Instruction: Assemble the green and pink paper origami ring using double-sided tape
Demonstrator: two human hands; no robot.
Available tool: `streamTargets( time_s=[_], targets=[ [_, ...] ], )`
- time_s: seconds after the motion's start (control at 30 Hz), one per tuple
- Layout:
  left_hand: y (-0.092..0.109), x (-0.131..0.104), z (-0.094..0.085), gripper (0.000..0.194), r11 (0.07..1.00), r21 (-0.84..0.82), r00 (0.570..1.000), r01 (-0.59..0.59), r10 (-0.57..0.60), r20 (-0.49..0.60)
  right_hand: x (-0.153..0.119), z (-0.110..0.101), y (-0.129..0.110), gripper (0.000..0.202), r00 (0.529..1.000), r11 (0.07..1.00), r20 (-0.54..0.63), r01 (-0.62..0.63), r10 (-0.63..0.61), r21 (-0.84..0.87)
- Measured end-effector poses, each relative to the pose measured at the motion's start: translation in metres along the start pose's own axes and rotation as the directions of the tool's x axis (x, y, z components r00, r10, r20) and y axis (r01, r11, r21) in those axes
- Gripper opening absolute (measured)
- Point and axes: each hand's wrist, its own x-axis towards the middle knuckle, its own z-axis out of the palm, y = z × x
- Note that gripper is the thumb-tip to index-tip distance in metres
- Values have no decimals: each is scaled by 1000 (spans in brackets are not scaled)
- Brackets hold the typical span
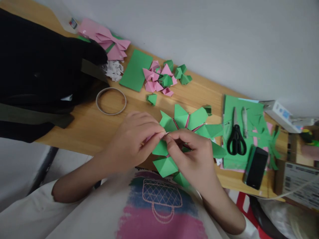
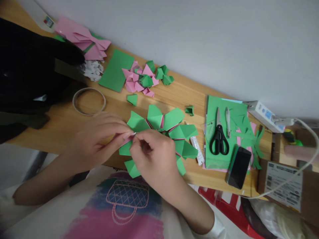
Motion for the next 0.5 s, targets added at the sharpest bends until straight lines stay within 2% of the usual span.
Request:
streamTargets(
  time_s=[0.1,0.2,0.5],
  targets=[
    [-2,-1,0,19,1000,-5,1000,-6,6,-22,-1,-1,1,17,1000,1000,11,-21,21,13],
    [-3,-1,0,20,1000,2,1000,-22,22,6,-1,-2,1,15,999,999,22,-32,32,12],
    [1,-2,1,20,995,55,996,-87,88,-6,0,-3,3,20,998,1000,59,-9,9,-6]
  ],
)
